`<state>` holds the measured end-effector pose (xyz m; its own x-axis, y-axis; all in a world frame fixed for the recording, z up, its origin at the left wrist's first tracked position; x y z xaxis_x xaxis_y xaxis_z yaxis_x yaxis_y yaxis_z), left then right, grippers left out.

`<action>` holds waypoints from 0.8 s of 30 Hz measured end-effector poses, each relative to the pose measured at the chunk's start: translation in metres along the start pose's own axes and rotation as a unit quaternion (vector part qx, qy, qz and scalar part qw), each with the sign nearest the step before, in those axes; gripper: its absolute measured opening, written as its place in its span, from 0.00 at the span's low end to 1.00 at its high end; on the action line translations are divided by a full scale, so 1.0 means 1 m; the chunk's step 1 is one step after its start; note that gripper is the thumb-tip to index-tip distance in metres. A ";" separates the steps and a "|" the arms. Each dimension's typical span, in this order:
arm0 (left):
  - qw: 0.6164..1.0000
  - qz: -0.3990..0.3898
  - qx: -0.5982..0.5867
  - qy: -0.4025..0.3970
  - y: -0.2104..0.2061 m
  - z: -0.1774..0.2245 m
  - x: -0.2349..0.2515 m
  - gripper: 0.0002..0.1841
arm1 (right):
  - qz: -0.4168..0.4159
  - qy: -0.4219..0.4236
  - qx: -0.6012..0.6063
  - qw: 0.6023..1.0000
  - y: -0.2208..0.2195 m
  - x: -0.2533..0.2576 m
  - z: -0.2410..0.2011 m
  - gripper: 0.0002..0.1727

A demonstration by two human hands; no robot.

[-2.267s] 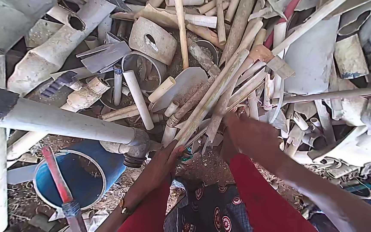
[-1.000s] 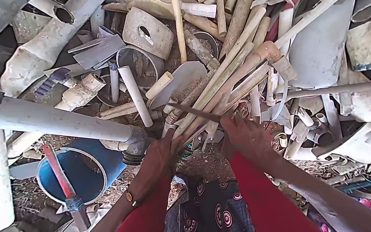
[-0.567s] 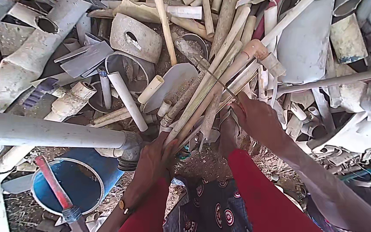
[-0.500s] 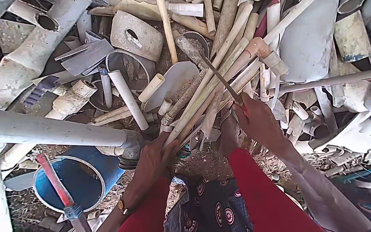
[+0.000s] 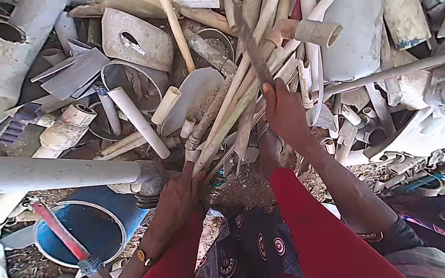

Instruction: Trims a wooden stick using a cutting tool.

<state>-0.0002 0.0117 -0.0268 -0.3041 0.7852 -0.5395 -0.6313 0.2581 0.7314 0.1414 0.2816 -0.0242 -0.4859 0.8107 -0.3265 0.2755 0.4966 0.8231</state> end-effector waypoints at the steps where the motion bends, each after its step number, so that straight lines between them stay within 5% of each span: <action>1: 1.000 -0.004 0.001 0.001 0.000 0.000 0.000 0.31 | -0.012 0.017 -0.024 0.999 -0.003 -0.010 -0.006 0.23; 6: 1.000 -0.011 -0.006 -0.002 -0.002 -0.001 0.002 0.31 | -0.007 0.132 -0.141 0.981 -0.020 -0.033 -0.009 0.22; 11: 1.000 -0.002 0.000 -0.011 0.001 0.002 -0.001 0.31 | -0.034 -0.084 -0.100 0.991 0.043 -0.002 -0.041 0.23; 13: 1.000 -0.013 -0.003 -0.010 0.004 0.004 -0.001 0.31 | -0.021 -0.107 -0.091 0.990 0.047 0.000 -0.045 0.22; 20: 0.999 -0.021 -0.036 -0.015 -0.001 -0.002 0.002 0.34 | 0.003 0.159 -0.173 0.972 -0.031 -0.050 0.002 0.22; 22: 0.999 -0.022 -0.043 -0.018 -0.001 -0.006 0.005 0.34 | 0.012 0.137 -0.156 0.978 -0.022 -0.039 0.009 0.21; 24: 0.998 -0.029 -0.056 -0.014 0.000 -0.008 0.005 0.37 | 0.005 0.025 -0.113 0.993 0.006 -0.021 0.004 0.20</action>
<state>-0.0068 0.0109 -0.0328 -0.2467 0.7863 -0.5664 -0.7237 0.2393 0.6473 0.1561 0.2690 -0.0139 -0.5255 0.7966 -0.2987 0.0896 0.4009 0.9117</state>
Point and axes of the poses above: each hand's wrist, its own x-axis towards the middle knuckle, its own y-axis out of the back of the hand, z = x × y, the point moved 3 cm from there along x, towards the middle knuckle, and after that the axes turned 3 degrees about -y, right-handed, at the moved point
